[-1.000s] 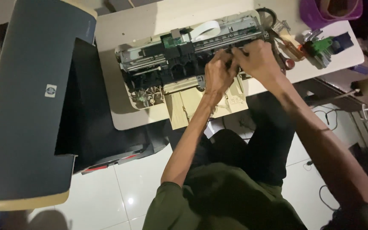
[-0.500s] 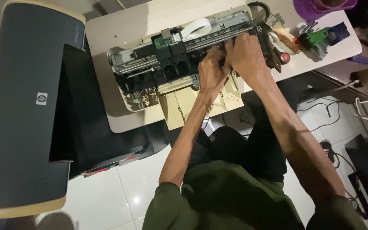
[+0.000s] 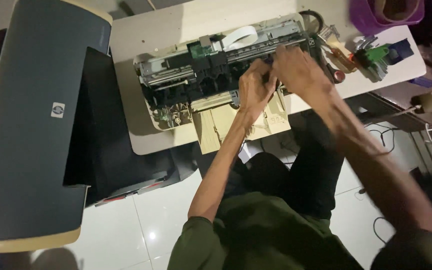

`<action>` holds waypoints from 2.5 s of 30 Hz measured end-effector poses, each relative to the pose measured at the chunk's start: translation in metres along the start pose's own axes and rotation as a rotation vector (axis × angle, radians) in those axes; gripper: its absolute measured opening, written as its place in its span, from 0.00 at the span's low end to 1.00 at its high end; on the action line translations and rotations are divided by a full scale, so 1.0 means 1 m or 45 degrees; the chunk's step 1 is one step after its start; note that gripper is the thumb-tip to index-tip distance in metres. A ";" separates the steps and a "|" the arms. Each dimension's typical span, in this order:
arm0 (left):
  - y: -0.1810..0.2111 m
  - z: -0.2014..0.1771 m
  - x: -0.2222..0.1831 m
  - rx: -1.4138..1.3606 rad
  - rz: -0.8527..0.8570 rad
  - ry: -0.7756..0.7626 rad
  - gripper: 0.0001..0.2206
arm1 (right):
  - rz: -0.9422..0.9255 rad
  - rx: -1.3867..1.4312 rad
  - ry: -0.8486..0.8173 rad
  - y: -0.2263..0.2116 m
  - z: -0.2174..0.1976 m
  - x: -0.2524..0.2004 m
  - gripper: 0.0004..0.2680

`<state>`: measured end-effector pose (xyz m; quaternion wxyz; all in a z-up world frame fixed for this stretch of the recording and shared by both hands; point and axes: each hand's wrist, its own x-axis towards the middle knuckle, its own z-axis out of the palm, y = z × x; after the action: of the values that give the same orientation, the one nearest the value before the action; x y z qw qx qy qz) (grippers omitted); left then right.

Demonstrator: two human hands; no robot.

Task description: The person is disassembling a printer chassis, removing internal components and screws using a screwdriver.

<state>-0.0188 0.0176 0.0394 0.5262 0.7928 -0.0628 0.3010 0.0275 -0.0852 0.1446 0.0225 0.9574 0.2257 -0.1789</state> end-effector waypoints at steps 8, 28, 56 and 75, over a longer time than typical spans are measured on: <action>0.013 -0.005 0.003 -0.030 -0.068 0.027 0.12 | -0.622 -0.670 0.209 0.057 0.008 0.032 0.22; 0.028 -0.003 0.009 -0.064 -0.240 -0.044 0.09 | 0.099 0.496 -0.371 0.028 -0.025 0.017 0.17; 0.017 0.007 0.009 0.038 -0.049 -0.010 0.12 | -0.148 0.601 0.382 0.042 0.028 0.026 0.20; -0.016 0.013 -0.002 -0.006 -0.095 -0.038 0.09 | -0.716 0.775 0.679 0.043 0.015 -0.014 0.07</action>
<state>-0.0083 0.0133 0.0222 0.5380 0.7978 -0.0417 0.2691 0.0305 -0.1317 0.1341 -0.3660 0.8349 0.4108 0.0156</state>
